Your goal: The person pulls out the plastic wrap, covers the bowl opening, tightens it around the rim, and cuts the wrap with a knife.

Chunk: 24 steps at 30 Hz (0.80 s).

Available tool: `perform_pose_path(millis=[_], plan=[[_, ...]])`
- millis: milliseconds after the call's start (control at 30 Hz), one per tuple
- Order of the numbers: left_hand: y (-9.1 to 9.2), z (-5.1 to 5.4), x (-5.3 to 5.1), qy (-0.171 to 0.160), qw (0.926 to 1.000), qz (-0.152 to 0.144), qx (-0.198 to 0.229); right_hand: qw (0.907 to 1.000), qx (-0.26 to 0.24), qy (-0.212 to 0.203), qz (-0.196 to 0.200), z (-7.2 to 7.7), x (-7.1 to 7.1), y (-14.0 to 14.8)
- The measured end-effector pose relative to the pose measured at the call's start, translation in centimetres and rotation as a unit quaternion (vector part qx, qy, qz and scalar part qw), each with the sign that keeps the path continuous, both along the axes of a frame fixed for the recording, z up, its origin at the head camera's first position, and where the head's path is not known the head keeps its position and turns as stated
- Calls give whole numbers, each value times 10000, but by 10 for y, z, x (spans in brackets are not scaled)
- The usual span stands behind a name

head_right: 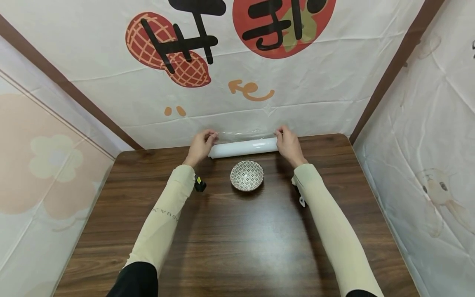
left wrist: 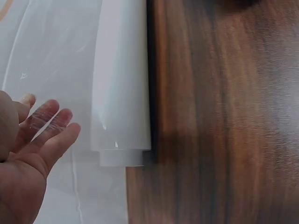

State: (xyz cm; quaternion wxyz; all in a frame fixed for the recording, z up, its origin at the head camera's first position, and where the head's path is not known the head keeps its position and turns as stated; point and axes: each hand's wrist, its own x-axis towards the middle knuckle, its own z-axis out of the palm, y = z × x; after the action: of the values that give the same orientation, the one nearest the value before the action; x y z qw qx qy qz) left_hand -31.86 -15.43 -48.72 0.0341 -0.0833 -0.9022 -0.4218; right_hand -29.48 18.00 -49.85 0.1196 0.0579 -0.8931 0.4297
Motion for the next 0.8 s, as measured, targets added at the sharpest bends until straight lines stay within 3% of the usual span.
perform_pose_path(millis=[500,800], plan=[[-1,28,-14,350,9994,33,55,9993,-153,323,-80,21,-15,-3],[-4,38,-17,525,9984,147,146,9987,-274,439,0,35,-16,-4]])
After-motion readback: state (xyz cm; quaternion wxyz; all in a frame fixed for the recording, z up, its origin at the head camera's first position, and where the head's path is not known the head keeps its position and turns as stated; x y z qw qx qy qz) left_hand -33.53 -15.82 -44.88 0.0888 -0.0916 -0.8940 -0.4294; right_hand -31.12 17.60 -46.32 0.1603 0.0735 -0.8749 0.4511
